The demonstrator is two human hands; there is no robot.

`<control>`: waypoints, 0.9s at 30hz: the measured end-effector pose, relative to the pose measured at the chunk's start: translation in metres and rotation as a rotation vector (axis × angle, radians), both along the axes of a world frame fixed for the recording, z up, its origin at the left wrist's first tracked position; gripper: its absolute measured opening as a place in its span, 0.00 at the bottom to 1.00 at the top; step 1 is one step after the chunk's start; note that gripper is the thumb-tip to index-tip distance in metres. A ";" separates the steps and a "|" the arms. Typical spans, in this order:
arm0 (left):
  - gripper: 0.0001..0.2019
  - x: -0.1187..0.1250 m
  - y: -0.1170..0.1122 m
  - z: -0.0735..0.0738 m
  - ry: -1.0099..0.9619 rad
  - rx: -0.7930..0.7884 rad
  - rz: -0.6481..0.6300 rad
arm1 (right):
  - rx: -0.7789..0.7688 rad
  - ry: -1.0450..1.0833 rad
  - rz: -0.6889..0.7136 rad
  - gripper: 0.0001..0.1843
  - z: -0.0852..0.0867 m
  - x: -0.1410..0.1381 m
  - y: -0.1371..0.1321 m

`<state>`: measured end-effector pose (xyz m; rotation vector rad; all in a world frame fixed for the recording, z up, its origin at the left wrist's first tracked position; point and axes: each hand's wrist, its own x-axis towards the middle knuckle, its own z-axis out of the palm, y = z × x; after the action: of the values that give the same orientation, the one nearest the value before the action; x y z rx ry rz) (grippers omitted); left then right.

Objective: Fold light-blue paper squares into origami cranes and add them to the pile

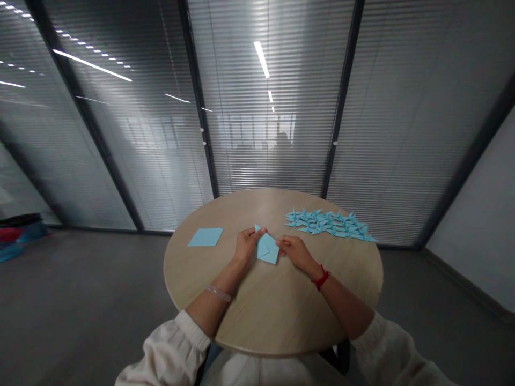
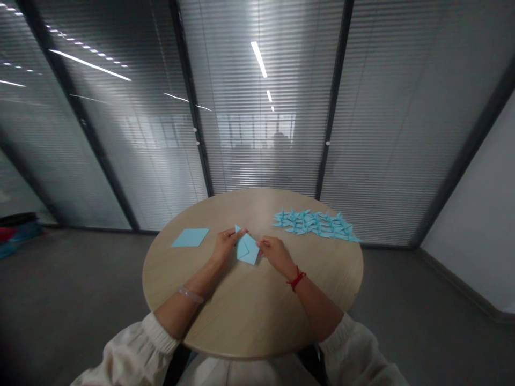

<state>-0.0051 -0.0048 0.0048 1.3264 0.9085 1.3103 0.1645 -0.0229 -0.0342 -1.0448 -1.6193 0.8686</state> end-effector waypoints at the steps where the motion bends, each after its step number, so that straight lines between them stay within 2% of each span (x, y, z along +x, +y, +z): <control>1: 0.19 0.000 0.000 0.000 -0.012 -0.006 -0.006 | -0.002 0.001 0.001 0.14 0.000 0.000 0.000; 7: 0.19 0.001 -0.002 0.005 -0.142 0.004 -0.003 | -0.017 0.004 0.013 0.15 0.001 -0.001 -0.002; 12: 0.20 0.001 -0.006 0.011 -0.143 -0.006 0.006 | -0.012 0.009 0.013 0.14 0.001 0.000 -0.002; 17: 0.22 0.000 -0.003 0.010 -0.188 -0.035 0.028 | -0.007 -0.014 0.030 0.13 0.002 0.000 -0.003; 24: 0.25 -0.001 0.001 0.006 -0.145 -0.022 0.005 | -0.024 0.021 -0.005 0.13 0.002 0.000 -0.001; 27: 0.25 0.000 0.003 0.002 -0.027 -0.016 -0.033 | -0.028 0.072 -0.045 0.13 0.002 0.001 0.001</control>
<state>-0.0054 -0.0019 0.0072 1.3035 0.8735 1.2902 0.1658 -0.0223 -0.0320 -1.0537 -1.5218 0.8908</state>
